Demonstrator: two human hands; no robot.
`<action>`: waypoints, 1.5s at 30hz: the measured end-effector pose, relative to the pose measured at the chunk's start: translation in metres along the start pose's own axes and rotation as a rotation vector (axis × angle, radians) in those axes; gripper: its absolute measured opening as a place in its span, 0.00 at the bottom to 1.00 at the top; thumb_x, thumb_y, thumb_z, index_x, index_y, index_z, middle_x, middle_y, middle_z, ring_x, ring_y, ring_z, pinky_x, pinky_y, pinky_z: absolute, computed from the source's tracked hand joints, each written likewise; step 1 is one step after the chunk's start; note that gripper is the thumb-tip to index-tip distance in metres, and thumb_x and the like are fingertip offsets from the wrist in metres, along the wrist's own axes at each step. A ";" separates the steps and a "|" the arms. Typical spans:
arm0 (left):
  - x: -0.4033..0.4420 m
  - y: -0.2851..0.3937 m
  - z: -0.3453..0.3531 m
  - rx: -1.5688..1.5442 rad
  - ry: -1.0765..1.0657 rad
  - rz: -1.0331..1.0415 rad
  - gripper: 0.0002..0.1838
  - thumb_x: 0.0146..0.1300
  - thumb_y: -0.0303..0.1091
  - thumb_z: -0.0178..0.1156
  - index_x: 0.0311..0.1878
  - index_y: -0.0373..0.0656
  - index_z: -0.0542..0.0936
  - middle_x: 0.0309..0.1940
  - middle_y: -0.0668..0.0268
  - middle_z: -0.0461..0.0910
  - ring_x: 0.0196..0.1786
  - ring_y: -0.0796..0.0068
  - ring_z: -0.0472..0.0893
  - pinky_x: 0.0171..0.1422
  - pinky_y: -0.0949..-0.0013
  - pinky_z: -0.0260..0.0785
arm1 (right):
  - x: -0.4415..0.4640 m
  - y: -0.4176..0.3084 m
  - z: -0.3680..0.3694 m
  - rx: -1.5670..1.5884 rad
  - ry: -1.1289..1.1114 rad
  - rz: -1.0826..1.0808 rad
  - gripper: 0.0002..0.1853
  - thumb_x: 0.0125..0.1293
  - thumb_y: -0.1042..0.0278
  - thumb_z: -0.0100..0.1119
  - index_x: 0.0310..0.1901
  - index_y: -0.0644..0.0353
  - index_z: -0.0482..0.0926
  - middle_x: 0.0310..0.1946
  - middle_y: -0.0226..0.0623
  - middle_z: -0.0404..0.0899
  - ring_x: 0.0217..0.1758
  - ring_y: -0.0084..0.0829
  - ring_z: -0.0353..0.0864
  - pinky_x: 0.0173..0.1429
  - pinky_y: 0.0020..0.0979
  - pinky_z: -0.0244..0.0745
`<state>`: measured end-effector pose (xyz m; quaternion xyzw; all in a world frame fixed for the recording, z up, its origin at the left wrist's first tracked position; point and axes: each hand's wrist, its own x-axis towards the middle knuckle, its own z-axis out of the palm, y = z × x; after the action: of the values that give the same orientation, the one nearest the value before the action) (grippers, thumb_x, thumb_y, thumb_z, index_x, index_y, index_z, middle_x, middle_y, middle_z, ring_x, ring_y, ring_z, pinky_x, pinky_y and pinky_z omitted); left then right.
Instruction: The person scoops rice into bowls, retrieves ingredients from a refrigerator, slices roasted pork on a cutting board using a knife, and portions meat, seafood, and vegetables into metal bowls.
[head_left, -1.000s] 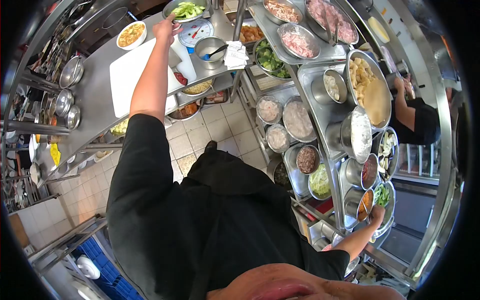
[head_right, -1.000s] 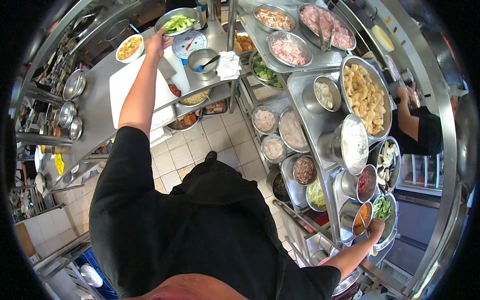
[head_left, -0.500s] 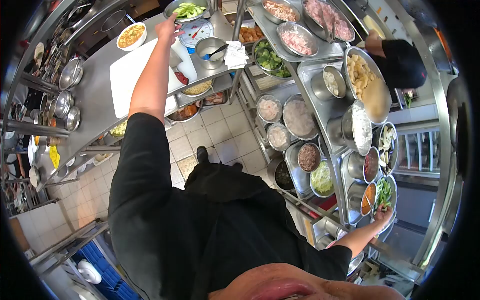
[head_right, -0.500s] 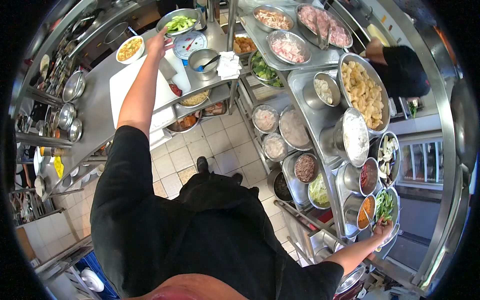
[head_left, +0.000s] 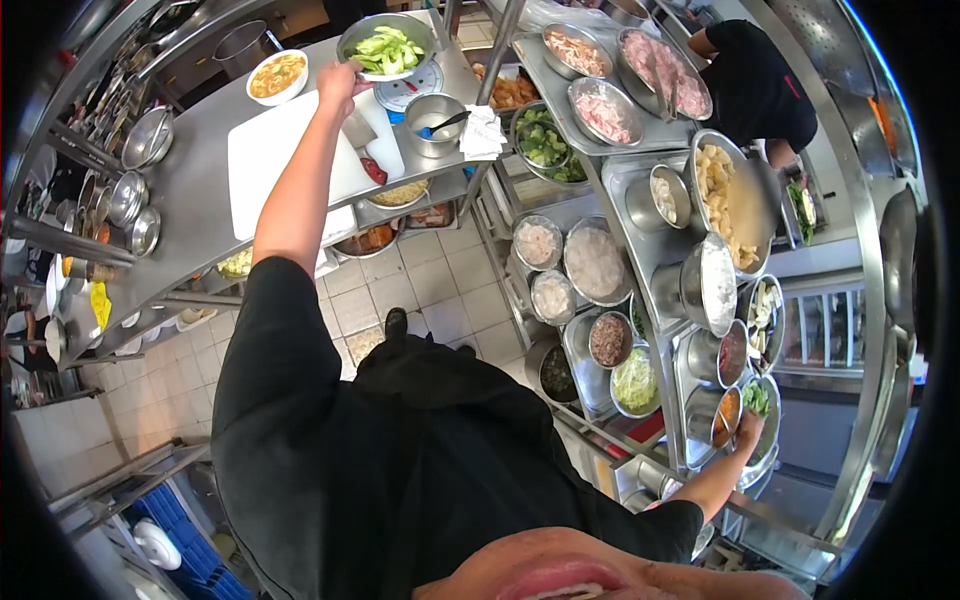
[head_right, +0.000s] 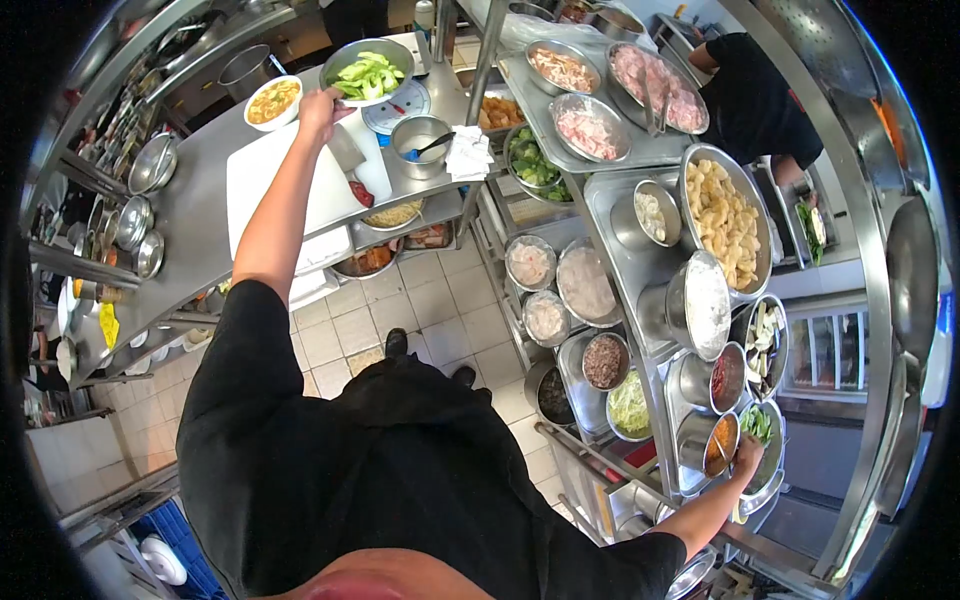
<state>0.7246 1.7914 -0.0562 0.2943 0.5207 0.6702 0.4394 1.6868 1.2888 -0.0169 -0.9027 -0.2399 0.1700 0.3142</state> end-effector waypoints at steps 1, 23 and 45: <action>-0.015 0.007 -0.004 -0.003 -0.012 0.000 0.10 0.57 0.21 0.55 0.39 0.25 0.68 0.30 0.50 0.77 0.27 0.61 0.83 0.34 0.61 0.84 | 0.010 0.017 -0.003 0.092 0.020 -0.005 0.10 0.56 0.71 0.59 0.36 0.67 0.82 0.19 0.31 0.74 0.19 0.21 0.70 0.21 0.26 0.63; -0.193 -0.050 -0.124 -0.064 0.127 -0.243 0.08 0.55 0.20 0.59 0.30 0.41 0.68 0.24 0.63 0.75 0.22 0.75 0.77 0.22 0.73 0.76 | -0.312 -0.348 0.199 0.626 0.124 -0.843 0.11 0.61 0.74 0.62 0.45 0.66 0.80 0.46 0.41 0.81 0.49 0.32 0.79 0.53 0.28 0.74; -0.004 -0.050 -0.217 0.064 0.203 -0.183 0.11 0.57 0.29 0.63 0.31 0.43 0.69 0.25 0.69 0.71 0.24 0.79 0.74 0.28 0.71 0.76 | -0.483 -0.586 0.770 0.458 -1.340 -0.373 0.10 0.61 0.76 0.52 0.42 0.71 0.69 0.27 0.42 0.75 0.18 0.34 0.79 0.23 0.33 0.83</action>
<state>0.5556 1.6961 -0.1653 0.1902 0.6083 0.6368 0.4339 0.7439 1.8049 -0.1344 -0.4606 -0.4887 0.6754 0.3047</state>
